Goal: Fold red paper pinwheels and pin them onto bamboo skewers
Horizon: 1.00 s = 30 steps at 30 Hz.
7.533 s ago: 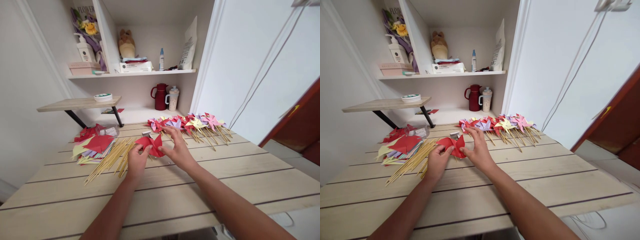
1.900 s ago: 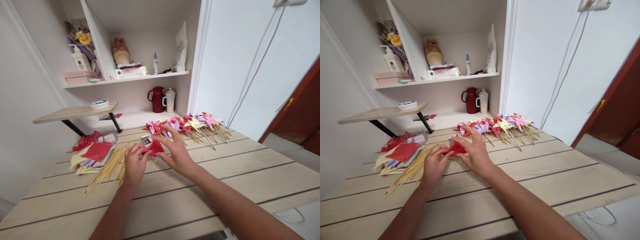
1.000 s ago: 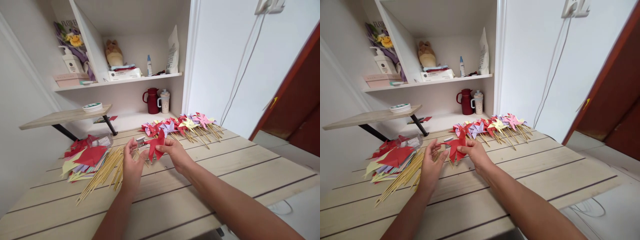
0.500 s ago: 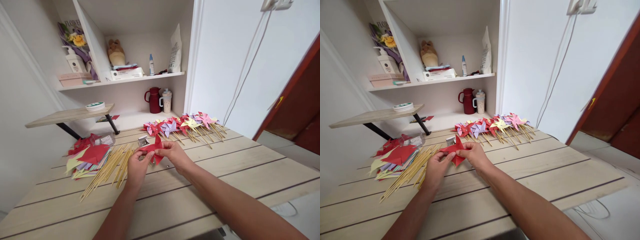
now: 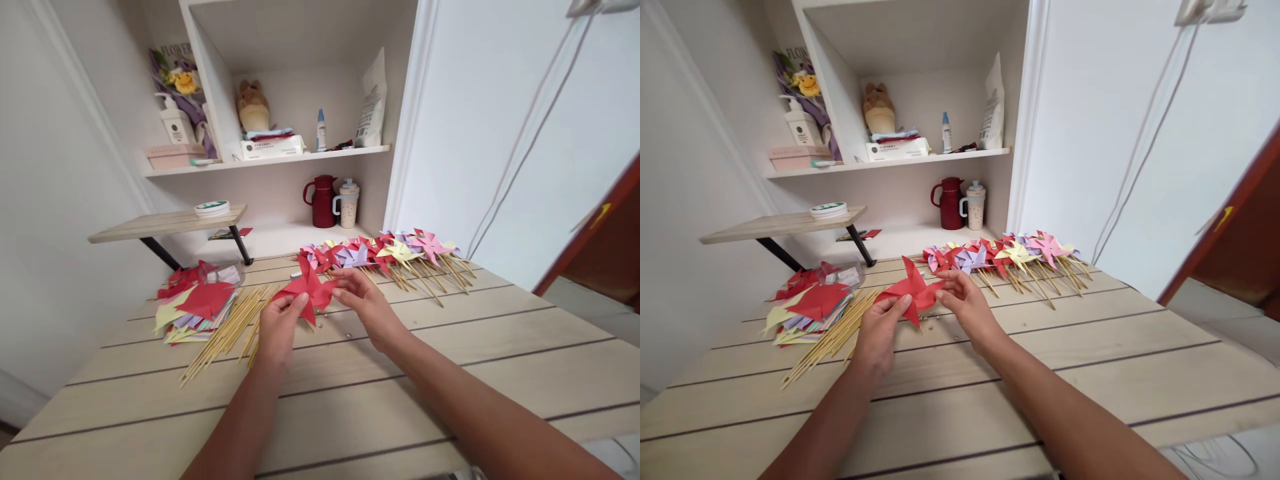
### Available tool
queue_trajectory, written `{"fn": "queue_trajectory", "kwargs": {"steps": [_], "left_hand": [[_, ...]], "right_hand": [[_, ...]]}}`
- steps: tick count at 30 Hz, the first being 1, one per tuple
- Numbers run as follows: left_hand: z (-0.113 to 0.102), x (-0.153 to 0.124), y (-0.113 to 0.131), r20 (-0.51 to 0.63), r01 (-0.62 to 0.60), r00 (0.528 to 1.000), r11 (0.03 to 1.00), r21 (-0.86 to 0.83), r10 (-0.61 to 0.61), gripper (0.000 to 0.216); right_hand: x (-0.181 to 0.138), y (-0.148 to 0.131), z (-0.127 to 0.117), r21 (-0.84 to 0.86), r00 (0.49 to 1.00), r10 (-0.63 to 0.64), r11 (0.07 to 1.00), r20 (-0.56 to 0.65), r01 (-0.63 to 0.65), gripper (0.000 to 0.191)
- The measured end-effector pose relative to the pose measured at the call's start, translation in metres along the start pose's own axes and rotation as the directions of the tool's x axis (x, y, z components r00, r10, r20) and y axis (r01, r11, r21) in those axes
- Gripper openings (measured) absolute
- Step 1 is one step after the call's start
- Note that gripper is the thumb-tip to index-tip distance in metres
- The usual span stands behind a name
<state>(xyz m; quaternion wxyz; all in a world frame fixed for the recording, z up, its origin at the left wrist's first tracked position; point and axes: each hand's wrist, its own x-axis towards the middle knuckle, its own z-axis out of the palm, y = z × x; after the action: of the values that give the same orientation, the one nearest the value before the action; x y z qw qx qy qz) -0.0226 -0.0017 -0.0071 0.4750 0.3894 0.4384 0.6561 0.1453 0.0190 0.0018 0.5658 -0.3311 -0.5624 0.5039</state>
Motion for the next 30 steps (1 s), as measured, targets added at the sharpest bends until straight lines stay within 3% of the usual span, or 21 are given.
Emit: {"fn": "queue_trajectory", "kwargs": {"steps": [5, 9, 14, 25, 30], "left_hand": [[-0.005, 0.002, 0.010, 0.028, 0.012, 1.000, 0.984, -0.177, -0.007, 0.028], [-0.007, 0.002, 0.011, 0.051, 0.019, 0.999, 0.984, -0.179, -0.010, 0.029], [-0.003, -0.002, 0.010, 0.084, -0.004, 0.996, 0.997, -0.076, 0.011, 0.027], [0.004, -0.005, 0.013, 0.024, -0.037, 0.999, 0.996, 0.083, 0.036, 0.022], [0.005, -0.006, 0.013, 0.028, -0.118, 0.993, 0.983, 0.140, 0.116, 0.017]], "right_hand": [[-0.003, -0.001, -0.004, -0.273, 0.949, -0.287, 0.910, 0.129, 0.312, 0.037], [-0.005, 0.000, 0.004, -0.411, 0.909, -0.376, 0.811, 0.180, 0.417, 0.026], [-0.004, 0.004, 0.010, -0.406, 0.906, -0.415, 0.815, 0.089, 0.413, 0.011], [-0.005, 0.000, 0.010, -0.384, 0.944, -0.329, 0.870, 0.018, 0.310, 0.015], [-0.003, 0.002, 0.009, -0.381, 0.954, -0.301, 0.881, 0.002, 0.279, 0.018]]}}
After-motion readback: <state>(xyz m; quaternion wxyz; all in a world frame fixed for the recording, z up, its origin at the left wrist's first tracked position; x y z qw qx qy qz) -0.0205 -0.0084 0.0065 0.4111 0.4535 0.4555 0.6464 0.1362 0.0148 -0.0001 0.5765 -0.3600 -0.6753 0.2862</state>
